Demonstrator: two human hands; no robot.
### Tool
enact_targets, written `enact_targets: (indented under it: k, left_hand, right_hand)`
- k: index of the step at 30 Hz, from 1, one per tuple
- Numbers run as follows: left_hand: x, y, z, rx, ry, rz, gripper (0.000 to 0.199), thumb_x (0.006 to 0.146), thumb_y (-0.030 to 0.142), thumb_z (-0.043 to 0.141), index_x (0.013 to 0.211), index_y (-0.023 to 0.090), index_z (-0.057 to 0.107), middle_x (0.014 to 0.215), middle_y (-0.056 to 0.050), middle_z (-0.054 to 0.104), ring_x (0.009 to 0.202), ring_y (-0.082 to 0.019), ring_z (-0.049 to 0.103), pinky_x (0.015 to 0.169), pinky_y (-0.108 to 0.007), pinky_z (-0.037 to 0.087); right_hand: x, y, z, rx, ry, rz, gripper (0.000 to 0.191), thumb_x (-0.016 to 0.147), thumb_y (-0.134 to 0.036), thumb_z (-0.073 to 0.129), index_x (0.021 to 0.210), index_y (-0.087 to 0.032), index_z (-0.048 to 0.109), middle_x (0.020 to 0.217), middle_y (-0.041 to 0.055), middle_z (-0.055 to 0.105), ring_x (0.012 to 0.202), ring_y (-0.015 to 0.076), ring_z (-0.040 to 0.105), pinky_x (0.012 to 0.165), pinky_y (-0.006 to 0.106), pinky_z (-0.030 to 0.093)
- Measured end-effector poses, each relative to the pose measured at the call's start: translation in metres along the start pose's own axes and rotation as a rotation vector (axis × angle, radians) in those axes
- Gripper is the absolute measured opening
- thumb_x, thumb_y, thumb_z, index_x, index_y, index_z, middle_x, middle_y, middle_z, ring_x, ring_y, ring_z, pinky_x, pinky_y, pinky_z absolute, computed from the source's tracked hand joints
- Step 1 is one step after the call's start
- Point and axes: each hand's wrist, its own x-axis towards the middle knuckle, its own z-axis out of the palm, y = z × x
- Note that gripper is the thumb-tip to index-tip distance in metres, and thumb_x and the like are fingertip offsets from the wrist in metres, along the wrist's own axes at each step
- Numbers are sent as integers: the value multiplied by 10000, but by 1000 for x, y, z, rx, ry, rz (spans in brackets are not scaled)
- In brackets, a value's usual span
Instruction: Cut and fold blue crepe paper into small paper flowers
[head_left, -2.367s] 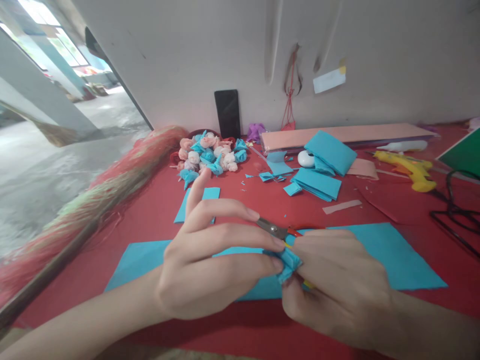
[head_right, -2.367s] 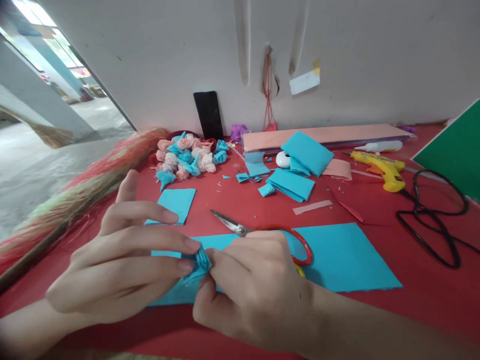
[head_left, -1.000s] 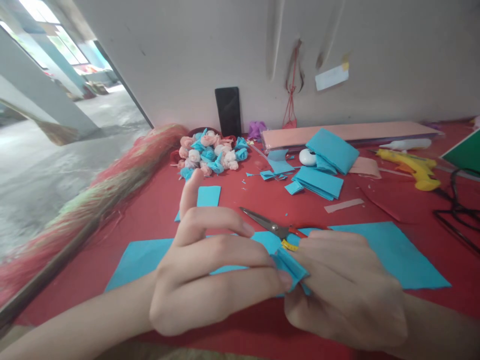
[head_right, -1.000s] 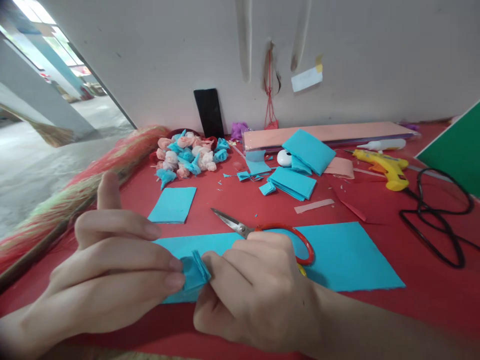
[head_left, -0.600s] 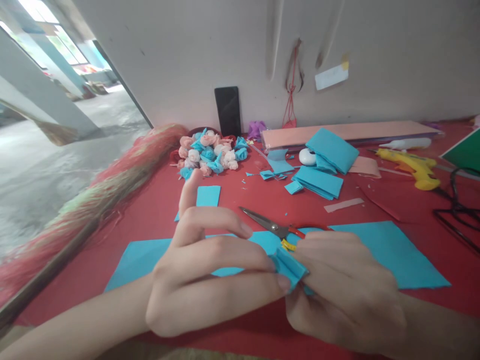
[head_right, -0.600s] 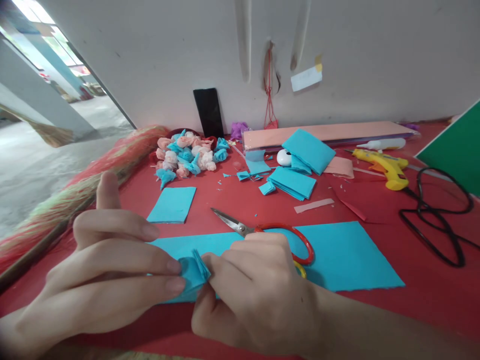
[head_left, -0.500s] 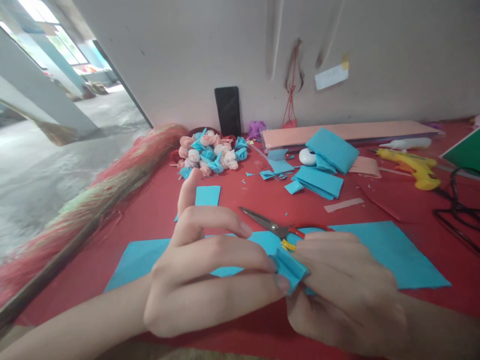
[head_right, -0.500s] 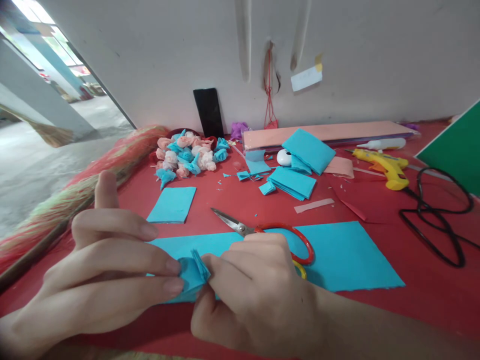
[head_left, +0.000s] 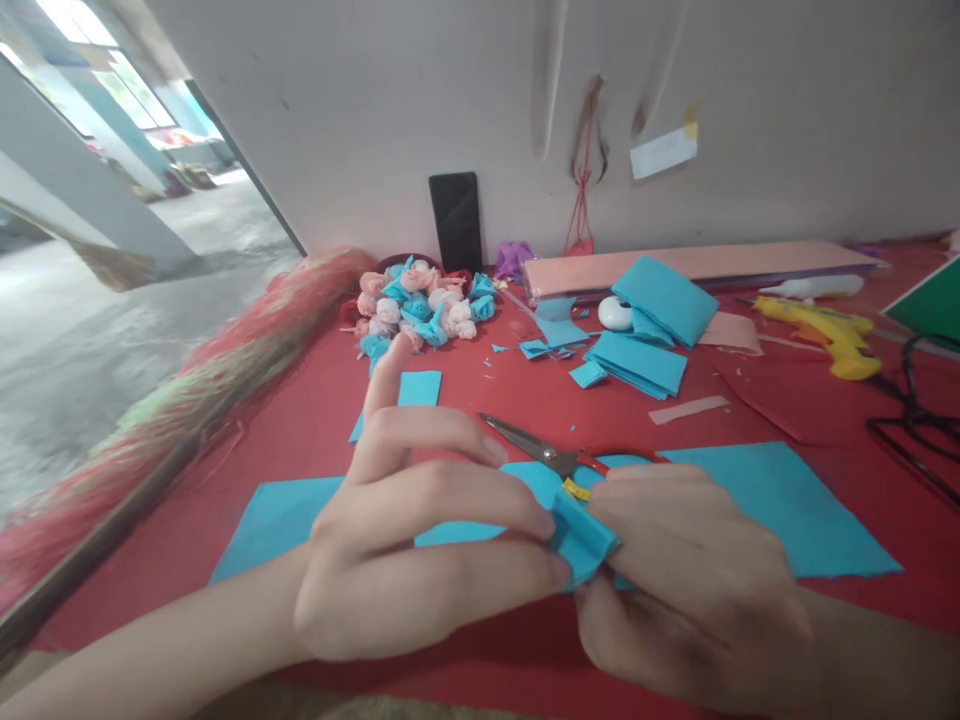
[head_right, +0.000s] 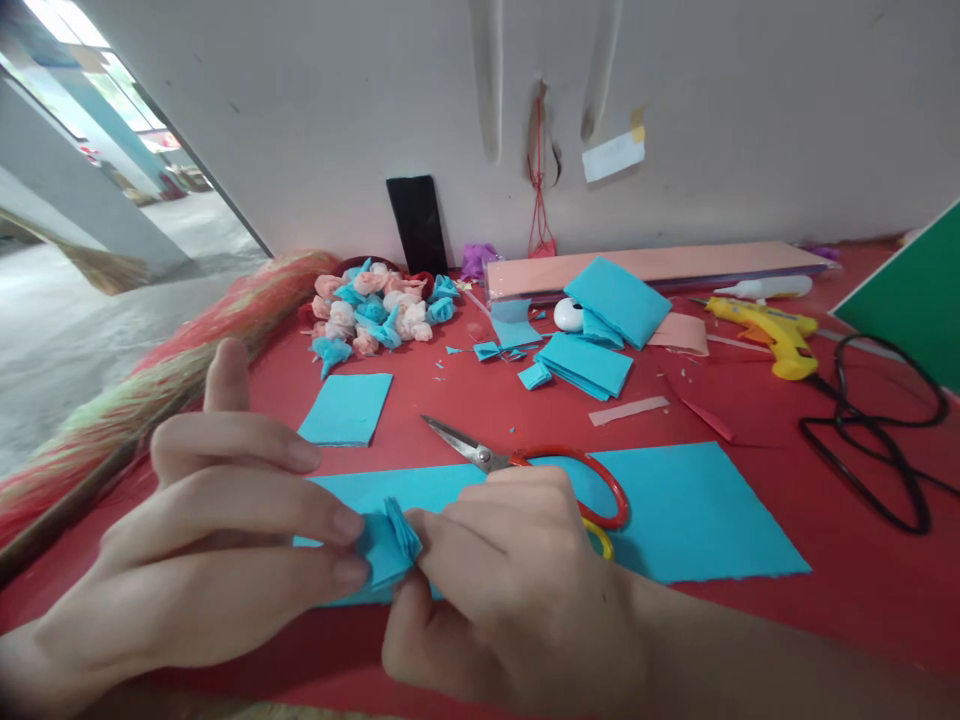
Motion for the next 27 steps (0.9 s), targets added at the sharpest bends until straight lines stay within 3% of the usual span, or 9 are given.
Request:
enact_targets:
  k: [6,12,18,21,24,27]
  left_hand:
    - [10,-3,6,-357,-20,-166,168,716,20,564,728,181,609,874,-25,631,774,-131,549,870,-357,459]
    - [12,-5,9,-563,-77,-240,130,696,41,596,735,165,599,858,-38,616,761,-130,576,847,-340,459]
    - [13,-7,9,-438,-71,-175,166,668,35,545,683,193,597,850,-30,628,726,-135,563,827,-370,468]
    - [11,-9,7,-269,-18,-33,170,670,70,535,682,221,613,781,-11,621,732,-146,532,830,-366,485]
    - [5,-10,6,-81,17,80,133,688,127,590,726,252,616,706,28,613,775,-158,505,960,-384,442]
    - [1,-8,4,8,23,44,136,715,123,601,710,258,584,682,65,624,790,-144,502,1099,-404,325]
  right_hand:
    - [0,0,2,-19,34,-32,225,753,-69,402,572,-189,462,465,-51,469,450,94,416,505,264,355]
    - [3,-3,0,-11,-7,-66,240,703,-53,390,518,-195,449,426,-43,471,415,101,426,462,279,361]
    - [1,0,1,-9,13,-51,191,708,-61,406,586,-193,469,451,-51,472,431,100,428,472,273,351]
    - [-1,1,3,14,1,-34,170,733,-73,416,624,-191,470,474,-51,460,447,102,407,470,272,313]
    - [0,1,4,57,-23,-12,199,750,-74,407,586,-186,427,481,-50,432,458,97,362,459,275,263]
    - [2,0,4,61,-3,8,239,764,-61,398,554,-176,397,470,-54,397,463,88,325,455,271,248]
